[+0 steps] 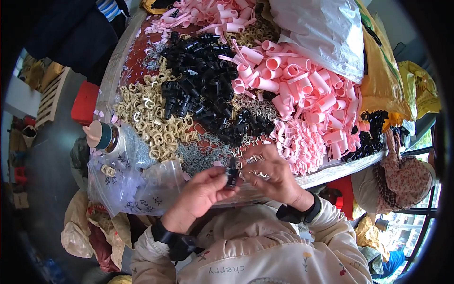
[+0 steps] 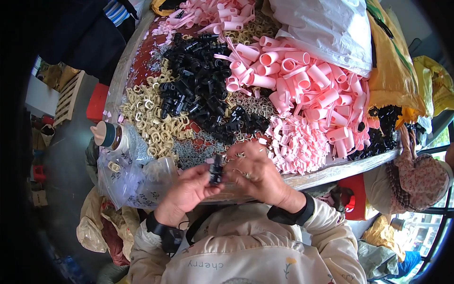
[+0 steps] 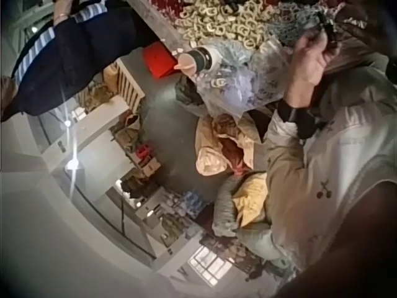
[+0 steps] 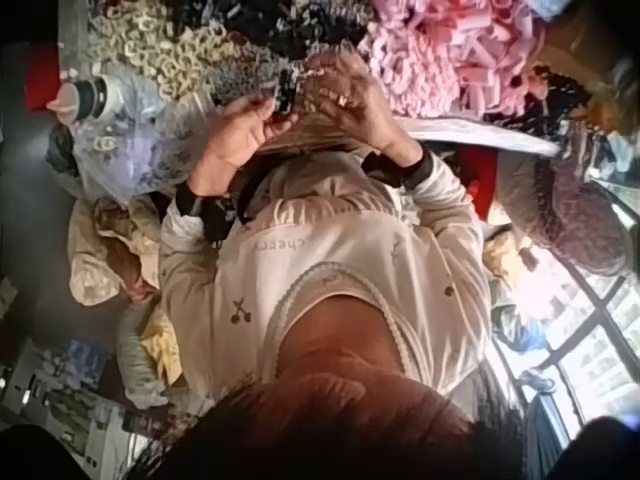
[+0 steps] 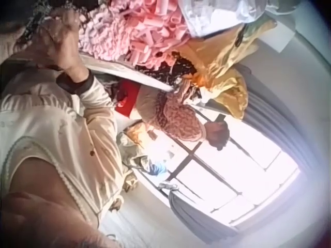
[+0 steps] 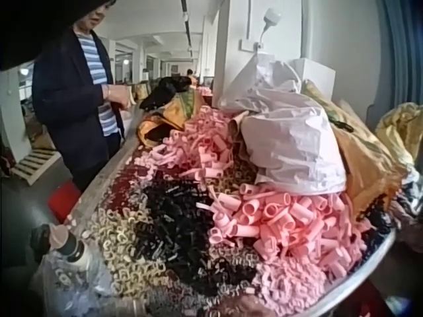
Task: The person picks up a black plastic component and a small metal clip, fits the clip onto the component, and then slides a pink plastic sleeve over the assembly. This process is repeated for multiple units using parts gathered from the table.
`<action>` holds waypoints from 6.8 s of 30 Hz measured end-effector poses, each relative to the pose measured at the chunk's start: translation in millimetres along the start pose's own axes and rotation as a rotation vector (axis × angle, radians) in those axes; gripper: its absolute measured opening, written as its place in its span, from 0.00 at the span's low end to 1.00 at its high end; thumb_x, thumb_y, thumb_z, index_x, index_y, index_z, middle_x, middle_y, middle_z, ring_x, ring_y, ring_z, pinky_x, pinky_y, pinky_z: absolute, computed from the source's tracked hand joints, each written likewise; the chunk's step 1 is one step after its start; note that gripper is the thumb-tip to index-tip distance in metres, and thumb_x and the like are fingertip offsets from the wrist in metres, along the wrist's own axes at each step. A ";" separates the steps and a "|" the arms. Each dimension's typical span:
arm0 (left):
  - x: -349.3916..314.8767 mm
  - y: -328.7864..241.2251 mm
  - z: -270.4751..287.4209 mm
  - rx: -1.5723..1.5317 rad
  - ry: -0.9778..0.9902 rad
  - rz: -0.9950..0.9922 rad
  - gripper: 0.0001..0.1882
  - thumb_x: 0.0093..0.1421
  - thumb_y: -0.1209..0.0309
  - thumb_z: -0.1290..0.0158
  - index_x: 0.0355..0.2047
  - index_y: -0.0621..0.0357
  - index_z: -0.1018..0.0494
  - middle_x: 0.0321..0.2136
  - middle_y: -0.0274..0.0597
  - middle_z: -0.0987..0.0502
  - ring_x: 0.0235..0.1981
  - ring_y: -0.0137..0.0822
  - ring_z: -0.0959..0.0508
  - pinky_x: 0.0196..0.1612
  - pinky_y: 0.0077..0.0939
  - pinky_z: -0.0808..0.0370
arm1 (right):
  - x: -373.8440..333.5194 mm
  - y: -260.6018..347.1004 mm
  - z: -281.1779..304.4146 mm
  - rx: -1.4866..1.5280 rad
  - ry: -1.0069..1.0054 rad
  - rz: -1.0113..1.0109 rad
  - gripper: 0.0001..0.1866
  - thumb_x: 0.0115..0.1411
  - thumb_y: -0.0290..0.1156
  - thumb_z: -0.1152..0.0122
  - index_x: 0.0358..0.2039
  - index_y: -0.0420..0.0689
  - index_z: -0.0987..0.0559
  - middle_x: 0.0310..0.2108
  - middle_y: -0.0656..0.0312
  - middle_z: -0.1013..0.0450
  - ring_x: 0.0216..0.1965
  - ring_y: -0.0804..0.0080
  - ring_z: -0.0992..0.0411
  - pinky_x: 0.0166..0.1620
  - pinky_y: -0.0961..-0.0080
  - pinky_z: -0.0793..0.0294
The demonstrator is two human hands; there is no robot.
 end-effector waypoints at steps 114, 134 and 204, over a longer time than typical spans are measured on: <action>20.1 34.6 -36.4 0.147 -0.014 0.075 0.15 0.55 0.72 0.55 0.42 0.63 0.36 0.35 0.43 0.29 0.33 0.38 0.25 0.34 0.20 0.26 | -30.0 7.5 27.3 -0.265 0.119 -0.030 0.08 0.43 0.21 0.45 0.25 0.42 0.32 0.40 0.54 0.40 0.40 0.59 0.41 0.42 0.67 0.43; -16.7 -25.5 42.4 0.061 -0.233 -0.240 0.12 0.54 0.73 0.55 0.38 0.65 0.33 0.34 0.49 0.28 0.32 0.37 0.25 0.33 0.18 0.27 | -23.4 -39.9 -25.4 -0.414 0.487 -0.053 0.11 0.42 0.31 0.42 0.28 0.44 0.31 0.29 0.60 0.35 0.32 0.65 0.34 0.36 0.72 0.36; -20.6 -18.2 -3.7 0.274 -0.141 -0.521 0.13 0.51 0.77 0.52 0.38 0.66 0.34 0.34 0.43 0.28 0.39 0.36 0.28 0.42 0.22 0.30 | -26.2 -69.6 -52.4 0.735 0.183 -0.573 0.11 0.56 0.33 0.52 0.25 0.39 0.29 0.18 0.70 0.36 0.20 0.84 0.39 0.25 0.86 0.39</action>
Point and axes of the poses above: each hand's wrist, its own x-axis towards the middle knuckle, its own z-axis out of the back of the hand, y = z × x, the point moved 10 cm from there along x, towards the middle knuckle
